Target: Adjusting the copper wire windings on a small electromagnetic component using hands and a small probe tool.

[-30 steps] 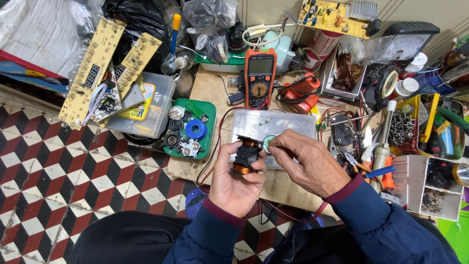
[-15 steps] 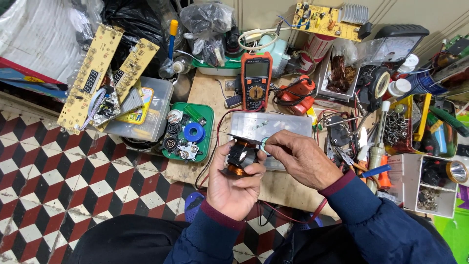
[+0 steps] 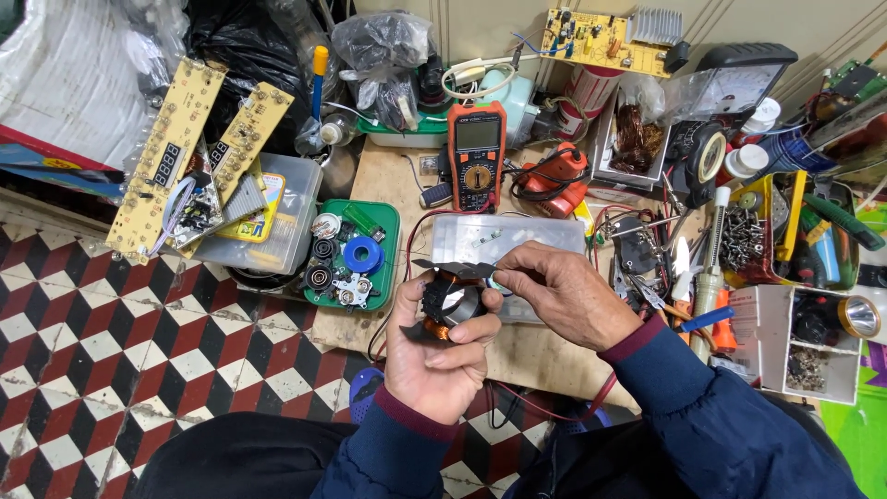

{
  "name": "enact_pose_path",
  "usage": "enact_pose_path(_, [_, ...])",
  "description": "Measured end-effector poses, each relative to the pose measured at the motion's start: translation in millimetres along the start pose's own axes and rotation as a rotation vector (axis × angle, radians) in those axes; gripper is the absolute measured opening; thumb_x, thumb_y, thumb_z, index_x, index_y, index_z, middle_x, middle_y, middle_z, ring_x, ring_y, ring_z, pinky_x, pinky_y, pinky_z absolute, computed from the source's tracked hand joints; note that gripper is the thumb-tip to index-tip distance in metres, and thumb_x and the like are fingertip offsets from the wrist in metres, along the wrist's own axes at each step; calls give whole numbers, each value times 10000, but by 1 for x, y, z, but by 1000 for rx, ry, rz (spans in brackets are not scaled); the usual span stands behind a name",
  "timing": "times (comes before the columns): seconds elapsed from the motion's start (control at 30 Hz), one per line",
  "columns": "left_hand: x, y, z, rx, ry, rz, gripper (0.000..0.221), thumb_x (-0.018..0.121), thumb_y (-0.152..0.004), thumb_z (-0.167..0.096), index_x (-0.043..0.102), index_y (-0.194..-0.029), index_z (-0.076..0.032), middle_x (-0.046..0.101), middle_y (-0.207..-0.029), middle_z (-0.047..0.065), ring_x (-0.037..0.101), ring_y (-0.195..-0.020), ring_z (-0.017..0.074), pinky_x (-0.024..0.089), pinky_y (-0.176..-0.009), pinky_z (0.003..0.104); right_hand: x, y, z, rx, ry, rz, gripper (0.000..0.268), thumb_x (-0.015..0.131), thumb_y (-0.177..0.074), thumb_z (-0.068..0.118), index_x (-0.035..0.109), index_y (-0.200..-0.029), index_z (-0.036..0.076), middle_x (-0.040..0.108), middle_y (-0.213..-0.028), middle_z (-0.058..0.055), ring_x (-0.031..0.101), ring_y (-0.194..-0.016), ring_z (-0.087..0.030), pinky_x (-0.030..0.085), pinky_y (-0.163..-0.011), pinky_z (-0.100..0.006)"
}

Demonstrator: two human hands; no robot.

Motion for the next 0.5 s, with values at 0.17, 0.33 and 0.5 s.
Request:
enact_pose_path(0.17, [-2, 2, 2, -20, -6, 19, 649, 684, -1053, -443, 521, -1356, 107, 586, -1240, 248, 537, -758, 186, 489, -424, 198, -4, -1, 0, -12, 6, -29, 212, 643, -1109, 266, 787, -1017, 141, 729, -941, 22, 660, -859, -130, 510, -807, -311])
enact_pose_path(0.33, [-7, 2, 3, -62, -35, 48, 672, 655, -1071, -455, 569, -1384, 134, 612, -1261, 268, 526, -779, 183, 477, -433, 191, -10, -4, 4, -45, 13, -85, 221, 645, -1104, 269, 787, -1020, 122, 774, -979, 8, 700, -879, -130, 537, -820, -310])
enact_pose_path(0.5, [-7, 4, 7, -138, -71, 51, 720, 672, -1061, -506, 548, -1471, 73, 578, -1291, 266, 522, -777, 189, 485, -422, 196, -10, -9, 0, -52, 2, -102, 215, 675, -1095, 282, 791, -998, 131, 759, -942, 13, 671, -862, -127, 522, -793, -308])
Point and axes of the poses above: each hand's wrist, its own y-axis away from the middle knuckle, its own x-axis out of the palm, z = x × y, the point moved 2 cm from there along -y, towards the middle knuckle
